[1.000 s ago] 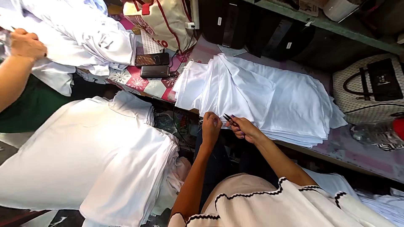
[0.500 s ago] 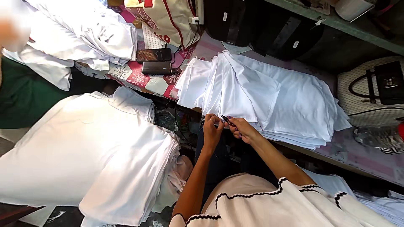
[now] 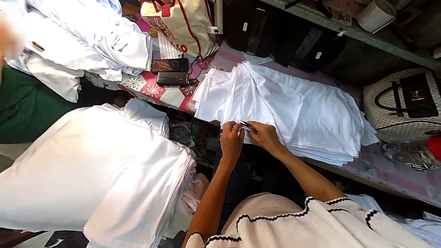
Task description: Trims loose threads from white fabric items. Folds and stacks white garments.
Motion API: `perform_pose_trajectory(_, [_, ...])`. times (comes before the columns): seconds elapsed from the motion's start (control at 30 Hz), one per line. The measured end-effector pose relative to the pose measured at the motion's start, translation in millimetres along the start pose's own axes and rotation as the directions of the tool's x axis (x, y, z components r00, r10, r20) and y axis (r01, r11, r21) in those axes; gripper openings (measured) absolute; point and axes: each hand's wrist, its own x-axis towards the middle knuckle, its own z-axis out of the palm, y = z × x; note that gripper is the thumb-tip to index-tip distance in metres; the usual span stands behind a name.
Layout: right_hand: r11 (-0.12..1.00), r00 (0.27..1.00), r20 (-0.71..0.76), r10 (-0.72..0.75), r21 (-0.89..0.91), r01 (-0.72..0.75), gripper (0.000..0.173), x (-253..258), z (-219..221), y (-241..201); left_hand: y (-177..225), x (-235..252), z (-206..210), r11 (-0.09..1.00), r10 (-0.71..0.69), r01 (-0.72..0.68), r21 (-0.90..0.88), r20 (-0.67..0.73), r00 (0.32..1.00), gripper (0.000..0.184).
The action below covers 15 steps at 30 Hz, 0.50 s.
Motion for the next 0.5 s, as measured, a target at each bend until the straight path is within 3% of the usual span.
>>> perform_pose_trajectory(0.17, [0.993, 0.985, 0.132, 0.109, 0.029, -0.114, 0.020, 9.8, -24.9, 1.2, -4.1, -4.5, -26.6, 0.982, -0.173, 0.184, -0.030, 0.226, 0.959, 0.014])
perform_pose_trajectory(0.3, [0.975, 0.949, 0.244, 0.201, 0.040, -0.217, 0.023, 6.0, -32.8, 5.3, 10.0, -1.9, -72.2, 0.907, -0.420, 0.371, 0.198, 0.445, 0.791, 0.023])
perform_pose_trajectory(0.4, [0.958, 0.926, 0.307, 0.219, 0.111, -0.263, 0.031, 6.1, -33.5, 1.8, 17.8, 0.0, -60.7, 0.946, -0.323, 0.314, 0.084, 0.352, 0.879, 0.030])
perform_pose_trajectory(0.5, [0.852, 0.884, 0.390, 0.259, 0.338, -0.399, 0.032, 6.9, -40.8, -7.5, 10.6, 6.3, -33.4, 0.954, -0.285, 0.301, 0.011, 0.354, 0.891, 0.028])
